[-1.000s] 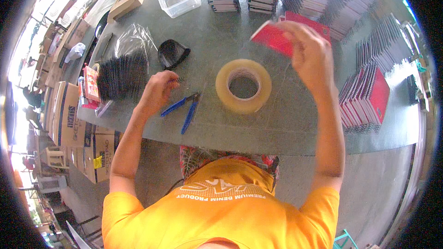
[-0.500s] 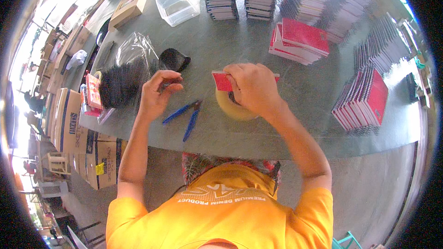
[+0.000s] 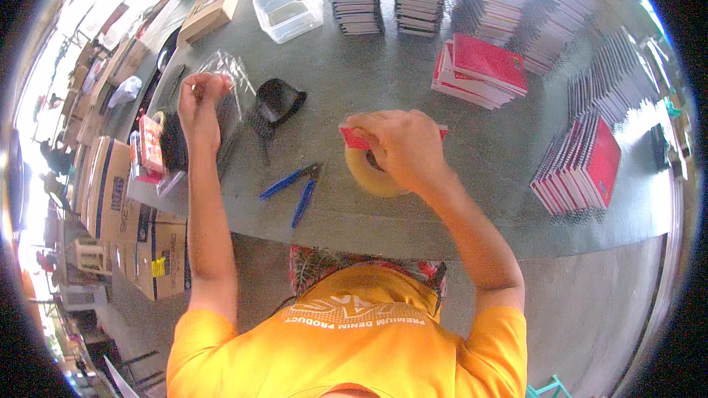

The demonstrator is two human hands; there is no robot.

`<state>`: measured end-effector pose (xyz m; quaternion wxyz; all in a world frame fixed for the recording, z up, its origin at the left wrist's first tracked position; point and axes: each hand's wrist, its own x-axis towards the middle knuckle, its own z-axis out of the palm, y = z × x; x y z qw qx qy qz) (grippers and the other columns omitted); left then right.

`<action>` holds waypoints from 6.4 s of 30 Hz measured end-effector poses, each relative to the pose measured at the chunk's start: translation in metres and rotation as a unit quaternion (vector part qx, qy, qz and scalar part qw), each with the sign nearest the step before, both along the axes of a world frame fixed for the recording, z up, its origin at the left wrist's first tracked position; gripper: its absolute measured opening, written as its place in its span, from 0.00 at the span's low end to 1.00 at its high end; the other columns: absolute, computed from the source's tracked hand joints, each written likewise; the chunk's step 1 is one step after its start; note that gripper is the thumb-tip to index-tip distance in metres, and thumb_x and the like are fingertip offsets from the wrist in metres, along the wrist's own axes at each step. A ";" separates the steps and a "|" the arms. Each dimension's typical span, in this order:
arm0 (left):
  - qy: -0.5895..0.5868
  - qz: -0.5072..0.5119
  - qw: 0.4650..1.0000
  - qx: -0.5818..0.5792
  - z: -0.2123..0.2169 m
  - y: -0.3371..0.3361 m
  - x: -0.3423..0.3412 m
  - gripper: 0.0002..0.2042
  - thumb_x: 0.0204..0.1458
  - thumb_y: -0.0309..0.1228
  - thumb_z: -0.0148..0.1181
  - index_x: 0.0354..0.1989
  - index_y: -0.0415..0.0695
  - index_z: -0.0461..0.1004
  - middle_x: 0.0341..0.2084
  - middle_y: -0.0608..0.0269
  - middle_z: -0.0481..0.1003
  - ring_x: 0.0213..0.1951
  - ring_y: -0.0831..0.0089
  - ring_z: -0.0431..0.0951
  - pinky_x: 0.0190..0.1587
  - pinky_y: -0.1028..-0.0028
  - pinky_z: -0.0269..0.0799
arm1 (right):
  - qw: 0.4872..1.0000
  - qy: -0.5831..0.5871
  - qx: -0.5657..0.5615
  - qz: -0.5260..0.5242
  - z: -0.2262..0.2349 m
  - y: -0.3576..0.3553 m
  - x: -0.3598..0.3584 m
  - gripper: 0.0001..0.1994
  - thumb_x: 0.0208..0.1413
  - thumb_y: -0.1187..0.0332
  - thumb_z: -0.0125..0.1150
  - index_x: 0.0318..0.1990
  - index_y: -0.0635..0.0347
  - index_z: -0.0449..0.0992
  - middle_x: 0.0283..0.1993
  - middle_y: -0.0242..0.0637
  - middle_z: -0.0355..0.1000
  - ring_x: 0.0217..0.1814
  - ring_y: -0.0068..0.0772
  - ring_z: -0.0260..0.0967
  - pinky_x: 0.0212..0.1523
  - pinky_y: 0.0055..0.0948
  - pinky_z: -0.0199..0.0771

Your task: The person binds notebooks by threading a plastic coil through the pre-punched holes of a notebook, aligning the pages, and using a tool to trim the ends of the coil.

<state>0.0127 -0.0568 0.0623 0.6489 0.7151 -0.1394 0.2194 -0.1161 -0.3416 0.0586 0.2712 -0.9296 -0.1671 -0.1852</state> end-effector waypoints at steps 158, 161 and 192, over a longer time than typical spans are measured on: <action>-0.184 -0.181 0.881 0.396 0.029 -0.125 -0.077 0.14 0.41 0.26 0.62 0.40 0.48 0.76 0.30 0.59 0.74 0.34 0.63 0.73 0.36 0.69 0.72 | 0.826 0.198 0.527 -0.012 -0.054 -0.035 -0.010 0.11 0.48 0.76 0.63 0.42 0.63 0.77 0.41 0.32 0.75 0.42 0.21 0.70 0.46 0.23 0.70; -0.277 -0.054 0.912 0.296 0.046 -0.131 -0.064 0.16 0.41 0.26 0.62 0.41 0.51 0.76 0.29 0.60 0.73 0.34 0.65 0.73 0.34 0.69 0.72 | 0.853 0.162 0.495 0.022 -0.049 -0.030 -0.010 0.13 0.50 0.77 0.60 0.45 0.62 0.75 0.41 0.32 0.75 0.44 0.22 0.70 0.48 0.23 0.69; 0.053 -0.105 0.973 0.197 0.019 -0.084 -0.040 0.17 0.43 0.24 0.64 0.45 0.43 0.75 0.33 0.69 0.74 0.38 0.79 0.72 0.38 0.81 0.68 | 0.803 0.127 0.579 0.058 -0.057 -0.031 -0.011 0.13 0.55 0.66 0.58 0.45 0.63 0.75 0.42 0.33 0.74 0.44 0.21 0.68 0.48 0.23 0.68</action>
